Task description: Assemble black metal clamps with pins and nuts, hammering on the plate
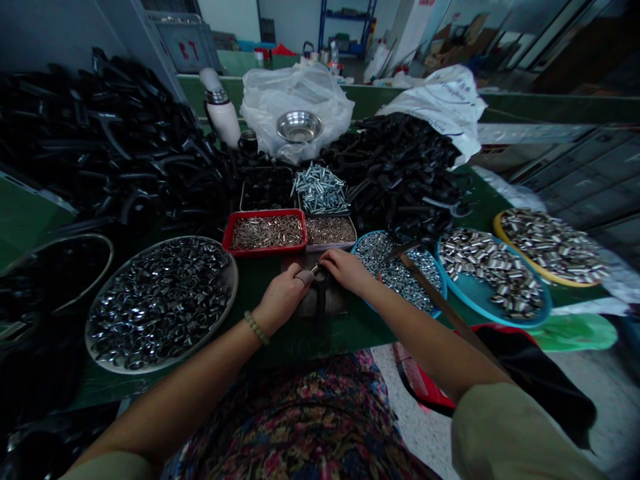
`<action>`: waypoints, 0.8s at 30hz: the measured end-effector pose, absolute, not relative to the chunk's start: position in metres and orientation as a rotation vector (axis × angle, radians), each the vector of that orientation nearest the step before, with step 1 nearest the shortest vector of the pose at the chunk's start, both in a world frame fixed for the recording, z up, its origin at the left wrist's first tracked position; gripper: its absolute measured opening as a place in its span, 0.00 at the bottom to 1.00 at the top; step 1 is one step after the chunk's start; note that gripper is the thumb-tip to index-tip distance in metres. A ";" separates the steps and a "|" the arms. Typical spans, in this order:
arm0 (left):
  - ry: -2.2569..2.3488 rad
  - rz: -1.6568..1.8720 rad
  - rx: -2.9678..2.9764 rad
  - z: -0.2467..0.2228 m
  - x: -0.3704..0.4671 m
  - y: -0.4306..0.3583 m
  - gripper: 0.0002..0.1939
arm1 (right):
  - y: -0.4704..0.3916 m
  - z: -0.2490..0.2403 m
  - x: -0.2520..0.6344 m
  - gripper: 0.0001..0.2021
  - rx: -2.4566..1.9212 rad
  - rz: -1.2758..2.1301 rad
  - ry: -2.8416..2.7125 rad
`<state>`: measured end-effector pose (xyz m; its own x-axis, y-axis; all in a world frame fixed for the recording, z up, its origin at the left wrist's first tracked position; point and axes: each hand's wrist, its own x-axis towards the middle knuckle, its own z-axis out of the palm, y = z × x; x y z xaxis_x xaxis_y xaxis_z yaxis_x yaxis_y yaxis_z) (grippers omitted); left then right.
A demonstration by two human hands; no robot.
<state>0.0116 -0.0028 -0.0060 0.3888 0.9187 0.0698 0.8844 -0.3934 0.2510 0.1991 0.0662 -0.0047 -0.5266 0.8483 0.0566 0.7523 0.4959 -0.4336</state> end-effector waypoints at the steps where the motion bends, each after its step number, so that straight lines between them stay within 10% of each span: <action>1: 1.621 0.282 2.483 -0.005 0.012 -0.003 0.11 | 0.064 -0.002 0.198 0.08 -1.366 0.452 -2.551; 16: 1.529 0.186 2.458 0.005 0.005 -0.024 0.15 | 0.049 0.008 0.221 0.16 -1.289 0.390 -2.569; 24: 1.510 0.250 2.412 0.002 0.003 -0.024 0.16 | -0.010 0.008 0.353 0.20 -2.152 -0.350 -2.269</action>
<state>0.0031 -0.0240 0.0024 0.4375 0.8992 -0.0033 0.8500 -0.4123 0.3277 0.3532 -0.0104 0.0077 -0.0650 0.9868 0.1483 0.9857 0.0403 0.1637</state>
